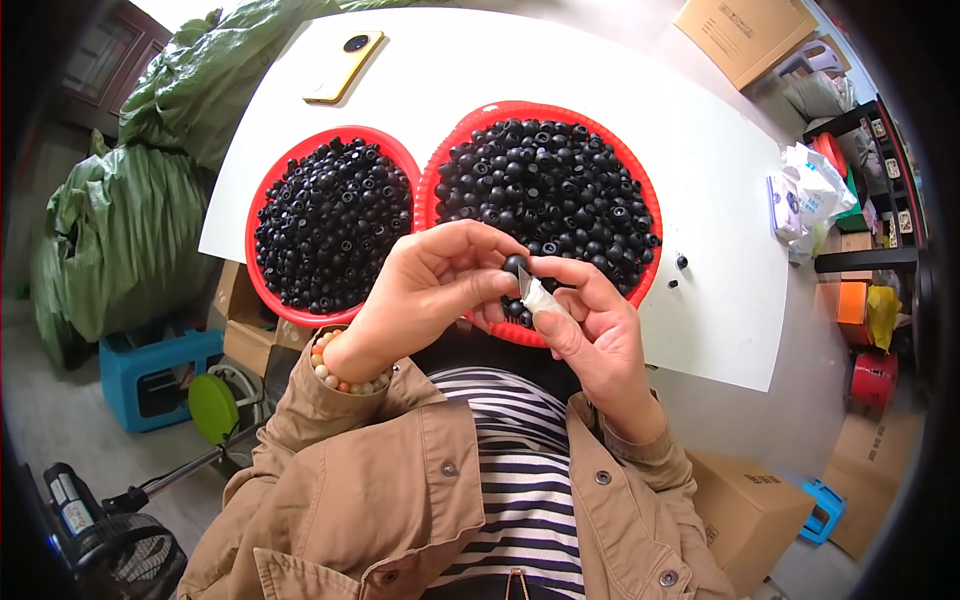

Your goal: Assembling small plastic components by inserting white inserts into black shells.

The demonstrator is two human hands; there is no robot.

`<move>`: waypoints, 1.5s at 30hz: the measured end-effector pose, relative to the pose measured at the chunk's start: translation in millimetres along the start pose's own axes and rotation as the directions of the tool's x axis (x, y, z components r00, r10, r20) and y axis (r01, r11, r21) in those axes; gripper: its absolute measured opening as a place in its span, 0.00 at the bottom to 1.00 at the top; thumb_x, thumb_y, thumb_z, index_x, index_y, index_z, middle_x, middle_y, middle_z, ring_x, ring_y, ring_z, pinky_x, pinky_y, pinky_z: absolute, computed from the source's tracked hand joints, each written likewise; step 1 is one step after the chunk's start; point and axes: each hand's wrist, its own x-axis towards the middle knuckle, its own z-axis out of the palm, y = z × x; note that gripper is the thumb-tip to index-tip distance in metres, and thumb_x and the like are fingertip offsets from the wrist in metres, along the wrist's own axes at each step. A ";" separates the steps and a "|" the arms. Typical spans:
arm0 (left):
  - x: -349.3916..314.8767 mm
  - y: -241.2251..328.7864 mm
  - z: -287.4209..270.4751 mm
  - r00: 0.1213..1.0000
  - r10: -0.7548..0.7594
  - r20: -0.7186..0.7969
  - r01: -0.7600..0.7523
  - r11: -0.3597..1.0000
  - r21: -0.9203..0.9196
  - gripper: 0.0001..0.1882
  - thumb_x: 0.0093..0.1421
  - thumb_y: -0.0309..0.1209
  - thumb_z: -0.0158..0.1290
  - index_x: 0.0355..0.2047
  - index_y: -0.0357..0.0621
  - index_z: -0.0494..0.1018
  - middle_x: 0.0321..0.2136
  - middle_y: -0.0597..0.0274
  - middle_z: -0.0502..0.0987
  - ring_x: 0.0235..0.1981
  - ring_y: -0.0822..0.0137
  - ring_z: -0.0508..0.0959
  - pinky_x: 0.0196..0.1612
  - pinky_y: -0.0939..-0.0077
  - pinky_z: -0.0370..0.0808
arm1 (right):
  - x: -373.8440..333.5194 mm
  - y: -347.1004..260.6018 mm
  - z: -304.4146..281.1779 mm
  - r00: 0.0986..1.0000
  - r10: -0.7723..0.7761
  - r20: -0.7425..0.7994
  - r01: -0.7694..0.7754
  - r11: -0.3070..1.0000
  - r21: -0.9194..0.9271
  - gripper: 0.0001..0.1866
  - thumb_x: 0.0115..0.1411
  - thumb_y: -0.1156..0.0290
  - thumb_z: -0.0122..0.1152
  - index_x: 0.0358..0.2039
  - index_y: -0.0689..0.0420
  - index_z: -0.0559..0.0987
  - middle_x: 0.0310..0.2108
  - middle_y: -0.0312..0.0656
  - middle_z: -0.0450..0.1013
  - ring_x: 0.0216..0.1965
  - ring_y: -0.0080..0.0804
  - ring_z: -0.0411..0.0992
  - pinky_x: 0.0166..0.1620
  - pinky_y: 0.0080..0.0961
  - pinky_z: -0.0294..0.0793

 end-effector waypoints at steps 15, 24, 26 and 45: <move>-0.2 -2.8 -1.8 0.999 0.018 -0.047 -0.014 0.995 0.095 0.08 0.54 0.19 0.48 0.35 0.32 0.70 0.27 0.61 0.74 0.24 0.78 0.74 0.28 0.87 0.74 | 0.3 1.1 2.2 1.000 0.024 0.003 -0.024 1.000 0.000 0.16 0.55 0.74 0.54 0.44 0.61 0.68 0.18 0.24 0.61 0.20 0.06 0.53 0.24 0.06 0.49; -1.3 -14.5 0.3 0.992 0.104 -0.070 -0.102 0.994 0.024 0.07 0.53 0.21 0.50 0.34 0.35 0.73 0.23 0.66 0.74 0.22 0.82 0.72 0.22 0.91 0.67 | -2.5 1.5 6.6 1.000 0.018 -0.024 -0.018 1.000 -0.009 0.15 0.55 0.74 0.54 0.43 0.61 0.69 0.19 0.24 0.63 0.20 0.06 0.54 0.24 0.06 0.50; -2.0 -14.5 -0.4 0.992 0.108 -0.070 -0.105 0.993 0.051 0.07 0.53 0.20 0.50 0.34 0.35 0.73 0.23 0.66 0.74 0.22 0.81 0.72 0.22 0.91 0.68 | -2.5 0.3 9.6 0.999 0.011 -0.042 -0.009 0.999 0.044 0.14 0.55 0.75 0.53 0.43 0.62 0.69 0.22 0.26 0.66 0.22 0.06 0.56 0.25 0.05 0.52; -1.8 -18.8 1.0 0.993 0.103 -0.057 -0.107 0.992 -0.072 0.07 0.54 0.20 0.48 0.34 0.35 0.71 0.28 0.61 0.75 0.25 0.77 0.75 0.28 0.88 0.72 | 0.8 -3.4 11.6 0.999 0.018 -0.043 -0.007 0.970 0.243 0.13 0.57 0.75 0.50 0.43 0.63 0.68 0.32 0.34 0.70 0.31 0.13 0.66 0.35 0.09 0.64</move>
